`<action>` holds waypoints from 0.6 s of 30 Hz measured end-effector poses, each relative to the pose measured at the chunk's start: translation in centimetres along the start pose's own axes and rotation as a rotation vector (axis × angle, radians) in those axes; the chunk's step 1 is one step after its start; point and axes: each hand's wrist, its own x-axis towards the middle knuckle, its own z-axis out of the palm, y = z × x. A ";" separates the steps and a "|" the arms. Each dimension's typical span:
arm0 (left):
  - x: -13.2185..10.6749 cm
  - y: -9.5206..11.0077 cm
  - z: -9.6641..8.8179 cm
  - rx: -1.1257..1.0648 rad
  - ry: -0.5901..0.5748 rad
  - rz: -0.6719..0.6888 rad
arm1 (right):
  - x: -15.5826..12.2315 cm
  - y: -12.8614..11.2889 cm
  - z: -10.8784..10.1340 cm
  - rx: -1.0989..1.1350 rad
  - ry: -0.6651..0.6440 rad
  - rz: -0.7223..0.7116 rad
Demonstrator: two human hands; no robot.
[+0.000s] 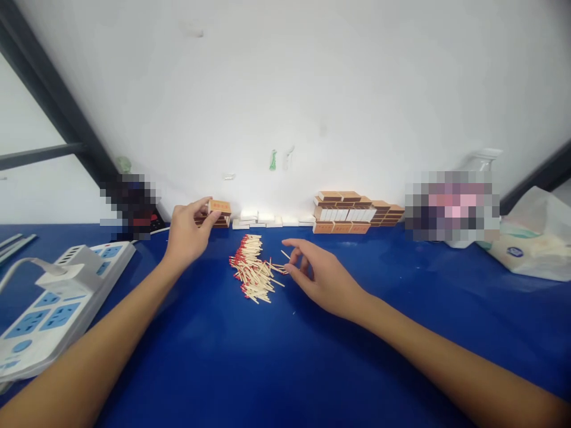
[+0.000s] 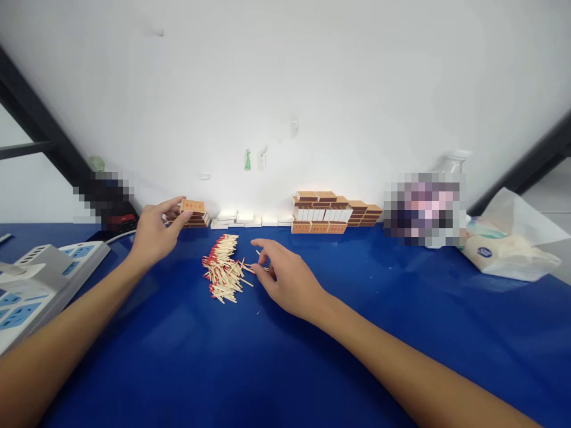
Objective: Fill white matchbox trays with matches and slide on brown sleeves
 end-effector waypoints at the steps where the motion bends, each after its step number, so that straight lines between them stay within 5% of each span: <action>1: 0.5 -0.9 0.0 0.053 -0.031 -0.036 | 0.0 0.0 0.0 -0.009 -0.007 -0.009; 5: 1.2 -2.0 0.4 0.192 -0.127 -0.003 | 0.1 0.2 0.2 -0.052 -0.033 -0.050; 18: 1.2 -2.2 0.3 0.495 -0.062 0.110 | 0.3 0.0 -0.4 -0.128 0.006 -0.100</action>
